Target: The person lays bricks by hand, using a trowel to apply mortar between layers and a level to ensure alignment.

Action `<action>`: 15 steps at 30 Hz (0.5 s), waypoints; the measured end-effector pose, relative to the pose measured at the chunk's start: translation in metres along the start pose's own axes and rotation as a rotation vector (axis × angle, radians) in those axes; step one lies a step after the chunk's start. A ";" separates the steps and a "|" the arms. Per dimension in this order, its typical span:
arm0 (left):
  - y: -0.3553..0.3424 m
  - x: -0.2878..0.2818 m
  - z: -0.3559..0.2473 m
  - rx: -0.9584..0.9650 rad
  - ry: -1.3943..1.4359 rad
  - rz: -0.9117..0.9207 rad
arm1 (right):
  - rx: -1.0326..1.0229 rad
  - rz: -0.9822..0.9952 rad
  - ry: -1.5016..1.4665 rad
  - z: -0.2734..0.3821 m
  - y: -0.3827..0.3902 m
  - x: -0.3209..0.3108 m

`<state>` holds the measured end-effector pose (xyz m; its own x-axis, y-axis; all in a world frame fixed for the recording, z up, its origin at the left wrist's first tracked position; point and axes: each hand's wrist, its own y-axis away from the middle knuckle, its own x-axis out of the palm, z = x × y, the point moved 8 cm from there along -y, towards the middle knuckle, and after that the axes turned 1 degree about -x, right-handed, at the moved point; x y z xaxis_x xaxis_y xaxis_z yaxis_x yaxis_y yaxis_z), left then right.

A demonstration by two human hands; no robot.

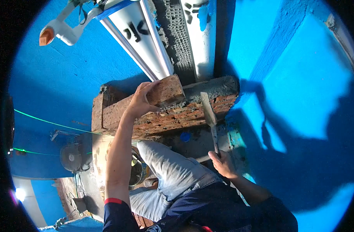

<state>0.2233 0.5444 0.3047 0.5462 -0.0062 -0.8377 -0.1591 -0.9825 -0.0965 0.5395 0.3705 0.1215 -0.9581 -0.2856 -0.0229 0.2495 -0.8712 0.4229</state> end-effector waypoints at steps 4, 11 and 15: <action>-0.019 0.021 0.015 0.003 0.014 0.089 | 0.058 -0.048 -0.072 -0.002 -0.003 -0.005; -0.018 0.030 0.016 0.076 -0.077 0.054 | 0.074 -0.059 0.007 0.003 -0.013 -0.006; -0.016 0.032 0.017 0.082 -0.106 0.077 | 0.057 -0.022 0.036 0.008 -0.021 -0.008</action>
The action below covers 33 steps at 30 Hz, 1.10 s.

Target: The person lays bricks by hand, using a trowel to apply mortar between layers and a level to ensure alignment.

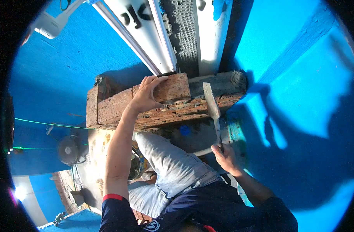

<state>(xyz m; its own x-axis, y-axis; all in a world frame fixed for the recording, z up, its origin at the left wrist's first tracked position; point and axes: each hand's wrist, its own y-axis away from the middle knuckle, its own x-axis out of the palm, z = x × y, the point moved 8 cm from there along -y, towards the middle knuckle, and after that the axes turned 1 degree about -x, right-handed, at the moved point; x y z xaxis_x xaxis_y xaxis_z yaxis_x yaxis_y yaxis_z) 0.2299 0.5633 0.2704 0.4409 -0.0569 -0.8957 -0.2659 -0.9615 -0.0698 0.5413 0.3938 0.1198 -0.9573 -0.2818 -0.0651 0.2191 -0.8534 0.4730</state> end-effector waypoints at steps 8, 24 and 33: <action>0.012 -0.007 0.028 -0.063 -0.063 -0.001 | -0.202 0.207 -0.120 0.081 -0.003 0.000; 0.075 -0.017 0.086 -0.255 -0.117 -0.090 | -0.778 0.114 0.609 0.209 -0.044 0.048; 0.075 -0.019 0.086 -0.337 -0.183 -0.062 | -0.832 0.103 0.611 0.215 -0.053 0.092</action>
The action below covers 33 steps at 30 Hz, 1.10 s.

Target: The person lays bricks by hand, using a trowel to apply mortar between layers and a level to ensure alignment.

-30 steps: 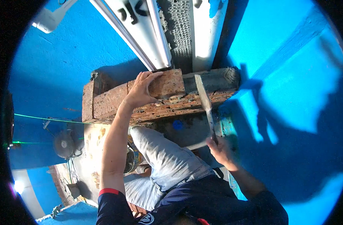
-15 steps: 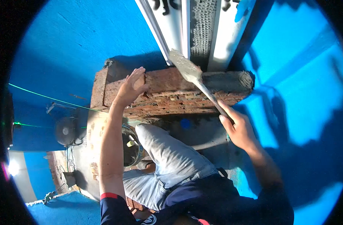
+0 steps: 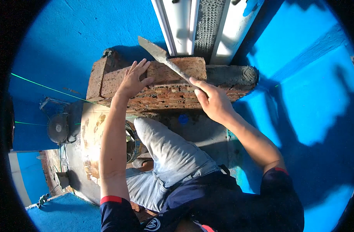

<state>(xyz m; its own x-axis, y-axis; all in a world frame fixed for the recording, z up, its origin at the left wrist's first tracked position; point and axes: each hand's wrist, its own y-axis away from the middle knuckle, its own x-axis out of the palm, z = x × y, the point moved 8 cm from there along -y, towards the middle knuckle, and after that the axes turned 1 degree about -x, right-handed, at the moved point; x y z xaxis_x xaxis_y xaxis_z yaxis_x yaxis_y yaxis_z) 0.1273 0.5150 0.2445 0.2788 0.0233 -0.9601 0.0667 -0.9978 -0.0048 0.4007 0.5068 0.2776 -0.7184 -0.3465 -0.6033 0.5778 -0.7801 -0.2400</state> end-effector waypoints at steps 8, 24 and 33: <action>0.001 0.002 0.007 -0.023 -0.005 -0.018 | -0.046 -0.022 0.053 -0.011 -0.003 0.012; -0.003 0.008 0.008 -0.047 0.032 0.018 | 0.214 0.178 -0.018 -0.043 -0.001 -0.046; 0.004 0.004 0.009 -0.084 0.034 0.042 | 0.208 0.186 -0.037 -0.038 -0.001 -0.044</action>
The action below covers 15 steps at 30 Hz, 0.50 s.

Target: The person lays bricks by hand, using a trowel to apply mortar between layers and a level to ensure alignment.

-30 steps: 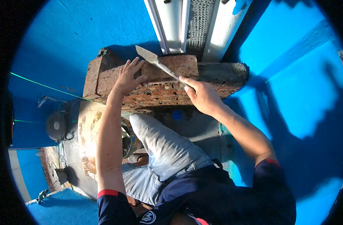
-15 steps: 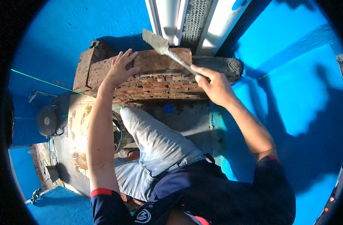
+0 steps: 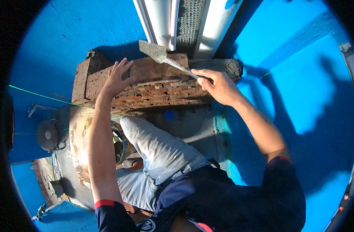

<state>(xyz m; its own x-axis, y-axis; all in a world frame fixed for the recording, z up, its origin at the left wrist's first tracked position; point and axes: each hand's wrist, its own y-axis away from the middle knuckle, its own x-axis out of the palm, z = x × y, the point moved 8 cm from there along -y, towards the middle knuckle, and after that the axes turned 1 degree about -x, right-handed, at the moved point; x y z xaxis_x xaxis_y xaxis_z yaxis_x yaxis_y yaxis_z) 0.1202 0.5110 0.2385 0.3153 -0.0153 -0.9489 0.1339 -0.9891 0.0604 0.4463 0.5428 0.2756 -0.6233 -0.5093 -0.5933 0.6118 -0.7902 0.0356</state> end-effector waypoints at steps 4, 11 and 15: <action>0.034 -0.029 -0.020 0.188 0.030 -0.416 | -0.013 -0.103 -0.109 0.015 0.023 -0.011; 0.181 0.055 -0.112 0.239 0.628 -0.329 | 0.103 -0.206 -0.124 -0.020 0.086 -0.036; 0.219 0.097 -0.124 0.062 0.794 -0.268 | 0.166 -0.203 -0.123 -0.021 0.090 -0.032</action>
<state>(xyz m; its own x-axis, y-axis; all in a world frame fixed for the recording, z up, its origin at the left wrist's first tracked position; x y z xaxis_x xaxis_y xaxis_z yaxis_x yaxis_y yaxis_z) 0.2967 0.3112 0.1977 0.8508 0.3055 -0.4275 0.2536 -0.9513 -0.1750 0.5320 0.4951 0.2808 -0.7856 -0.3646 -0.4999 0.3868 -0.9200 0.0630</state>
